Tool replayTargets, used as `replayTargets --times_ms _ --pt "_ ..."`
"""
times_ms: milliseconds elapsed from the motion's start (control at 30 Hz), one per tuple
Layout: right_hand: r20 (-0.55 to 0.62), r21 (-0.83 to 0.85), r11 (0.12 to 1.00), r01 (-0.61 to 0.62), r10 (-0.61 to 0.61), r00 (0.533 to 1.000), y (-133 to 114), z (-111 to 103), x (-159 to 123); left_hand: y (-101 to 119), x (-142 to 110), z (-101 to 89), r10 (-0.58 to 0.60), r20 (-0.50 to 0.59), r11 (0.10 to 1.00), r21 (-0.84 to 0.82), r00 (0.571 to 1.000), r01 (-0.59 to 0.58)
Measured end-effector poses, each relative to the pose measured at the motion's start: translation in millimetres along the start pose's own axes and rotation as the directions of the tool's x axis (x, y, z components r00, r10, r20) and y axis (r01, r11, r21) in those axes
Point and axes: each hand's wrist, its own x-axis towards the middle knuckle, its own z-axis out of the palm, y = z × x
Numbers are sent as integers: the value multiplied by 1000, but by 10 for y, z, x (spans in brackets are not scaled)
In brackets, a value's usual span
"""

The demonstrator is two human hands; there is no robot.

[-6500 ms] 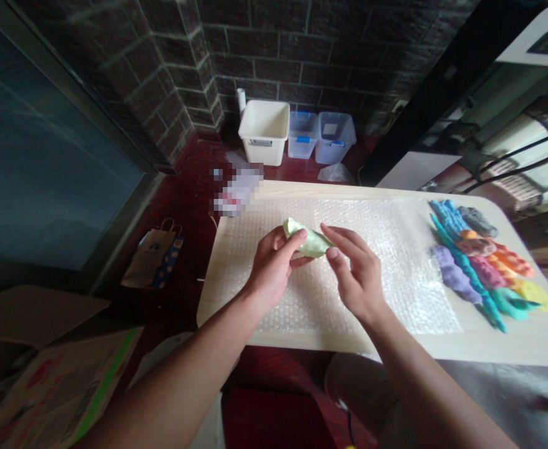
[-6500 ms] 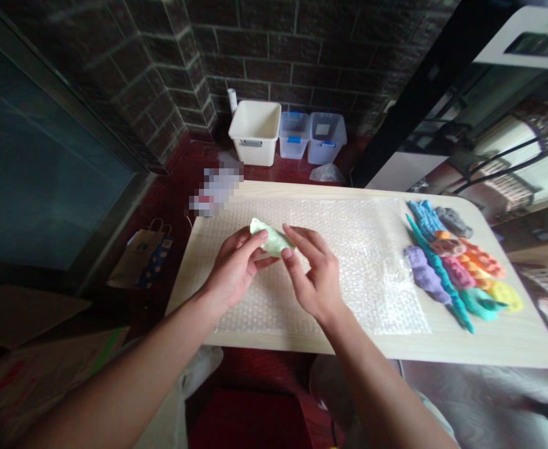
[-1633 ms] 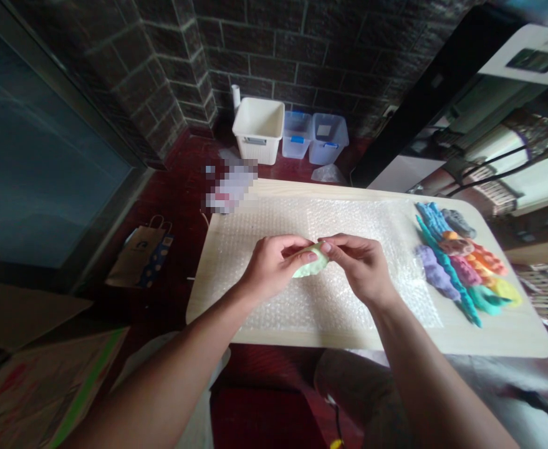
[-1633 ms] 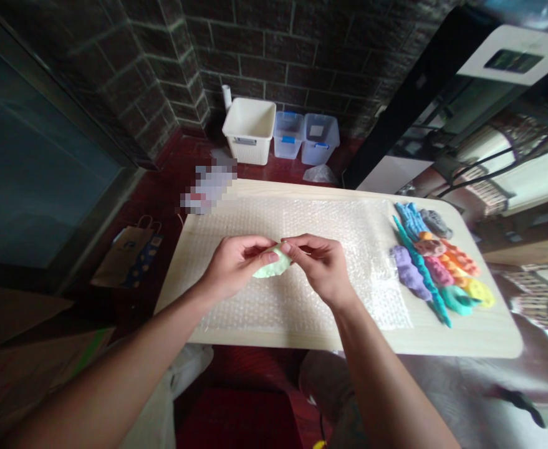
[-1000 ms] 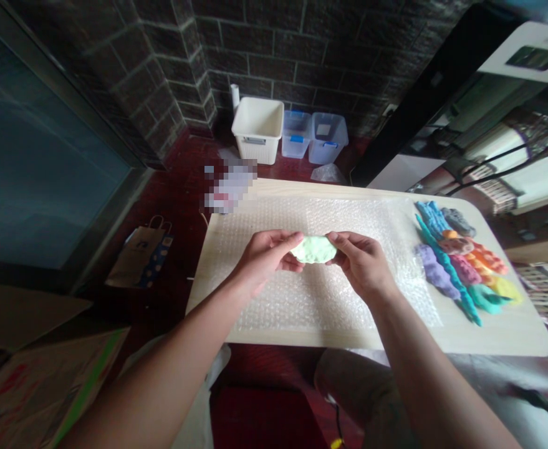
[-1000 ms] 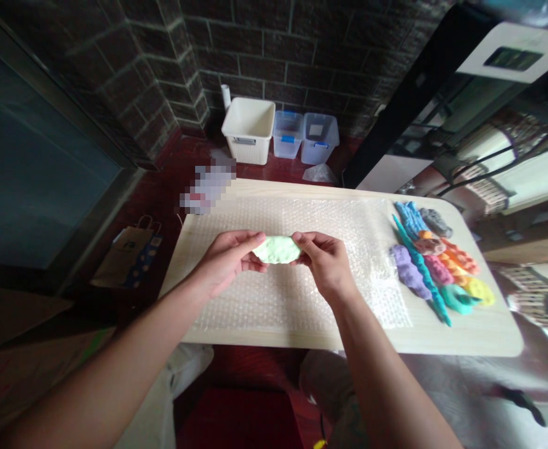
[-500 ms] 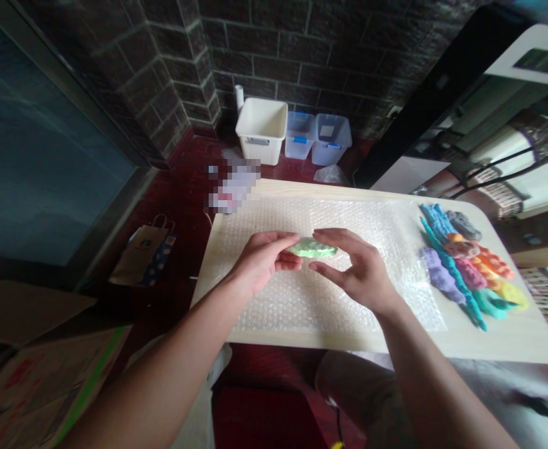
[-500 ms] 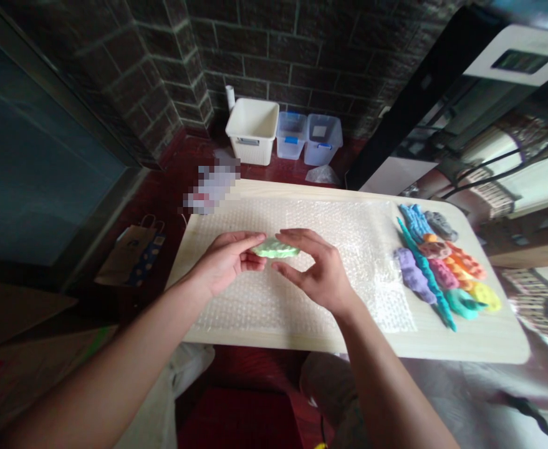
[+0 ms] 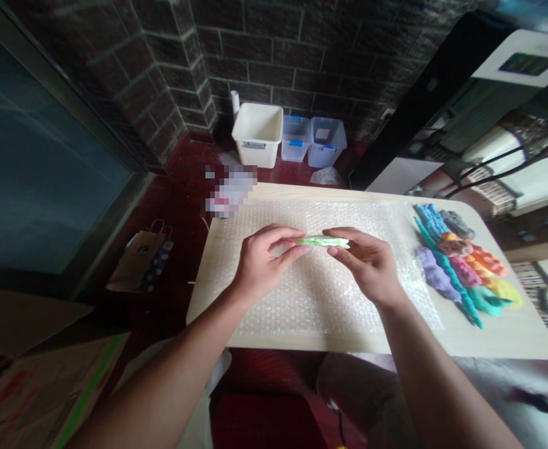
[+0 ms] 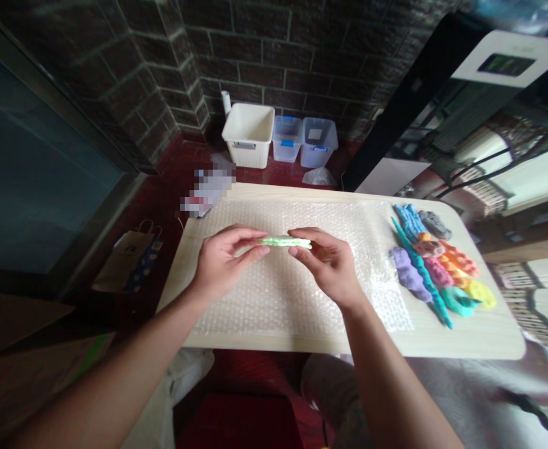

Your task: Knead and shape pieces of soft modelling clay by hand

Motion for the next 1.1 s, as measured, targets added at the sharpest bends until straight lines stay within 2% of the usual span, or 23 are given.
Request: replayTargets --times_ms 133,267,433,533,633,733,867,967,1033,1100 --pt "46 109 988 -107 102 994 33 -77 10 63 -9 -3 55 -8 996 67 998 -55" --pt "97 125 984 -123 111 989 62 -137 33 97 -33 8 107 -5 987 121 994 -106" --pt "129 263 953 -147 117 985 83 -96 36 65 -47 46 68 -39 997 -27 997 -69" --pt "174 345 921 -179 125 977 117 -32 20 82 -31 51 144 -27 989 -31 989 -145" --pt "191 276 943 -185 135 972 148 1 8 136 -15 39 226 4 973 42 974 -226" --pt "143 161 978 -135 112 983 110 1 6 168 -20 20 279 32 949 148 960 -280" --pt "133 28 998 51 -54 990 -49 24 -1 145 -45 4 367 100 869 316 925 -379" --pt "150 -97 982 160 -145 978 -138 68 -13 119 -61 10 398 165 821 374 902 -431" --pt "142 -134 979 156 -136 980 -158 95 -22 110 -64 23 394 185 814 384 900 -436" --pt "112 -124 987 104 -90 990 -159 112 -29 107 -61 38 362 169 836 377 917 -400"
